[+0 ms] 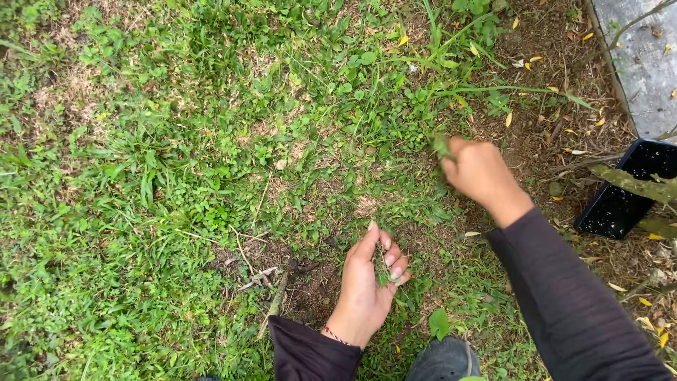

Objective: Removing weeds from a patch of grass by hand.

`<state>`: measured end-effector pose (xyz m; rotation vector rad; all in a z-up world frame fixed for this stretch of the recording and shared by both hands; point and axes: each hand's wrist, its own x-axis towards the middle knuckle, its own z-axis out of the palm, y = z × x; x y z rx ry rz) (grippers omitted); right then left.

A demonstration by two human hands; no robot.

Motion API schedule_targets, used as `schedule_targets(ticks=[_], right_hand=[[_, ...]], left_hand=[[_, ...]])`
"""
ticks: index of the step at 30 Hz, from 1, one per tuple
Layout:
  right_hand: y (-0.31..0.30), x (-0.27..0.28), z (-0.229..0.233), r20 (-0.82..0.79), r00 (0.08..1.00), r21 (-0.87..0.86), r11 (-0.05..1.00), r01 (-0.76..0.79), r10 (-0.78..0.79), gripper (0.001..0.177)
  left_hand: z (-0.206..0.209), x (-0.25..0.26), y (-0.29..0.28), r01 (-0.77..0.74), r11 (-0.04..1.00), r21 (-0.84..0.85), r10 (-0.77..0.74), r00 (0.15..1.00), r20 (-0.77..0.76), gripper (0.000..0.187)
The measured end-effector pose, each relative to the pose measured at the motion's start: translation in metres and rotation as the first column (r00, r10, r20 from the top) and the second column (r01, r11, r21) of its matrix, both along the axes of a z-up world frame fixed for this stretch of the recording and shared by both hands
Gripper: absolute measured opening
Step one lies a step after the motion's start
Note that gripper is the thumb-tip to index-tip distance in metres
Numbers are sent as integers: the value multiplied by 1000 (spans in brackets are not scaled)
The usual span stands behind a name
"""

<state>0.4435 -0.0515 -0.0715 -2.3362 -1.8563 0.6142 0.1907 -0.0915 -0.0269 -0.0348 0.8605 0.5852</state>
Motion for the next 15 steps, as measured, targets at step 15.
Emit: schedule_targets(ticks=[15], right_hand=[[38, -8, 0, 102, 991, -156, 985, -69, 86, 17]], left_hand=[[36, -8, -4, -72, 997, 2, 72, 997, -17, 34]])
